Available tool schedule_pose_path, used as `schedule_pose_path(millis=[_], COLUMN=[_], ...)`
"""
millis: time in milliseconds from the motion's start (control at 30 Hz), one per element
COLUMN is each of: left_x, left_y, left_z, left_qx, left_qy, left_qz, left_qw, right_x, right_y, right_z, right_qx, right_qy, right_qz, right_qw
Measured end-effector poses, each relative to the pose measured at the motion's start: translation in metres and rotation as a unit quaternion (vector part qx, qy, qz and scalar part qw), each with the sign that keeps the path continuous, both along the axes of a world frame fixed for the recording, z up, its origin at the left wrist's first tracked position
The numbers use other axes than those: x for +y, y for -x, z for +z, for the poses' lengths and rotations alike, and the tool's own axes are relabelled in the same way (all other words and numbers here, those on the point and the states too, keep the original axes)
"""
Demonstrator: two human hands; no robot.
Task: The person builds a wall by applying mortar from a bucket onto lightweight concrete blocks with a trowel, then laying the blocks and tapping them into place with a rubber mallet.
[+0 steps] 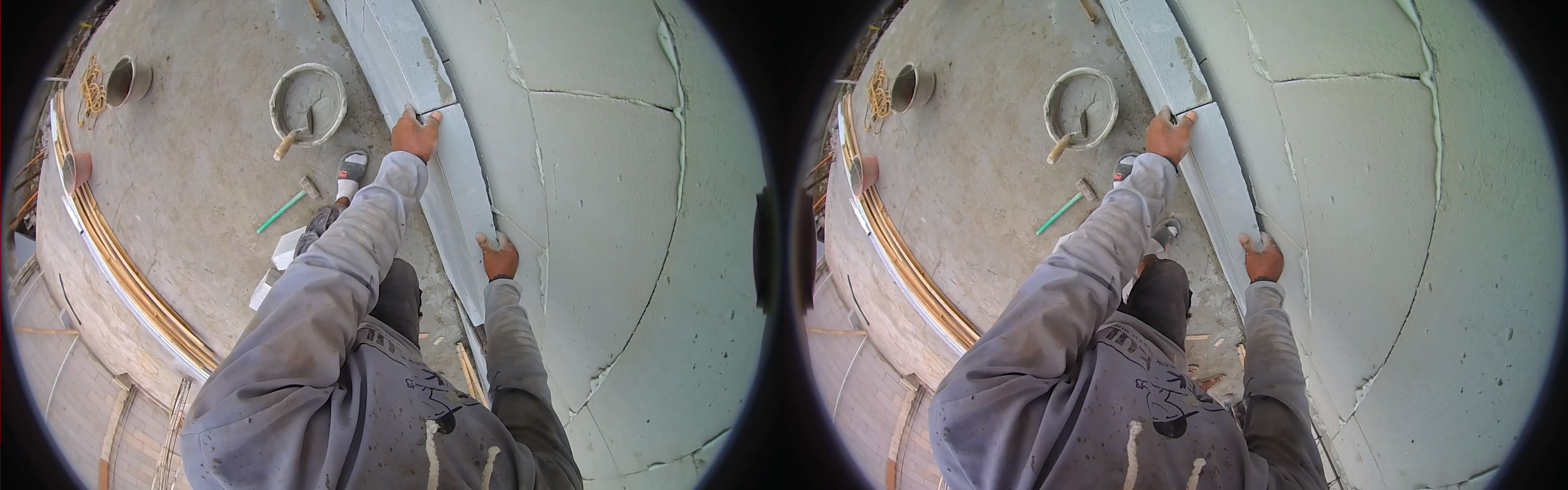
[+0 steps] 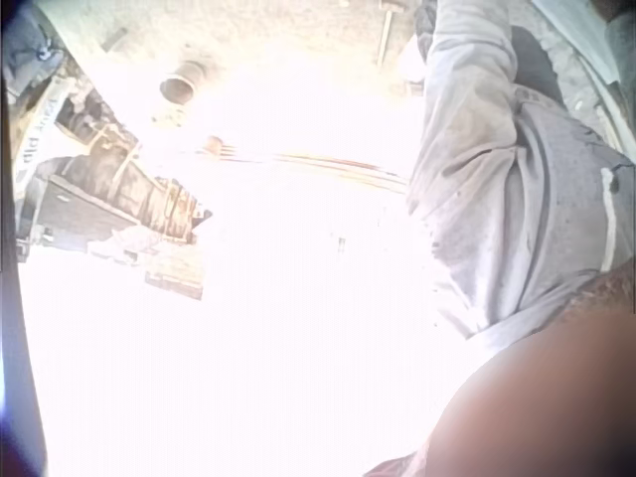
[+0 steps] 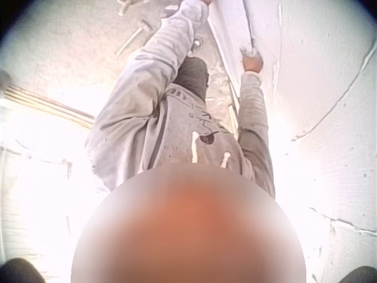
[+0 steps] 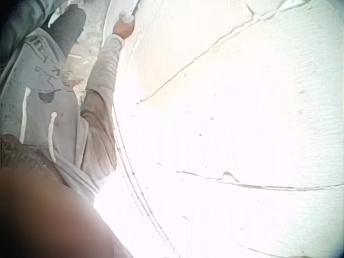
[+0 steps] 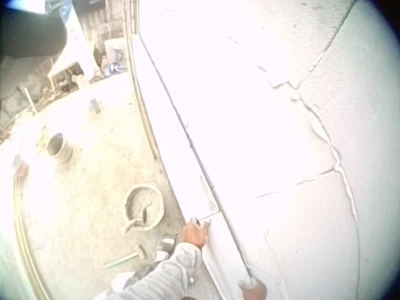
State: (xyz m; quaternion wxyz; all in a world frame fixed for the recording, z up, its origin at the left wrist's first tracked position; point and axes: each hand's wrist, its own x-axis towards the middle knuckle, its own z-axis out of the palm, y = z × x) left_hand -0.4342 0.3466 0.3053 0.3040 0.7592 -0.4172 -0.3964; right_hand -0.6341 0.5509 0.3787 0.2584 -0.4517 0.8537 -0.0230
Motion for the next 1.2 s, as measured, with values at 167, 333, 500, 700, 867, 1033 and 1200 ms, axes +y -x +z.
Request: schedule_pose_path(millis=[167,333,500,700,867,1033,1200], left_x=[-0.012,-0.005,0.019,0.033,0.053,0.048,0.031], left_y=[-0.027,-0.021,0.001,0.015,0.044,0.058,0.057], left_z=[0.027,0.074,0.082,0.063,0.058,0.058,0.047], left_qx=[0.058,-0.176,-0.296,-0.351,-0.253,-0.29,-0.326], left_qy=[-0.051,0.147,0.248,0.223,0.255,0.256,0.362], left_qz=[-0.053,-0.105,-0.379,-0.555,-0.689,-0.727,-0.717], left_qw=[0.996,0.968,0.841,0.72,0.63,0.567,0.498], right_x=[0.006,0.001,0.002,0.006,0.007,0.006,0.027], right_y=[-0.001,0.001,-0.005,-0.018,-0.021,-0.033,-0.132], right_z=[-0.013,-0.003,0.0,0.005,0.005,0.012,-0.016], right_qx=[0.034,0.044,0.014,0.041,0.02,0.088,0.203], right_qy=[-0.034,-0.052,-0.006,-0.001,0.001,-0.012,0.484], right_qz=[-0.035,-0.047,-0.087,-0.114,-0.178,-0.211,-0.286], right_qw=[0.998,0.997,0.996,0.993,0.984,0.973,0.802])
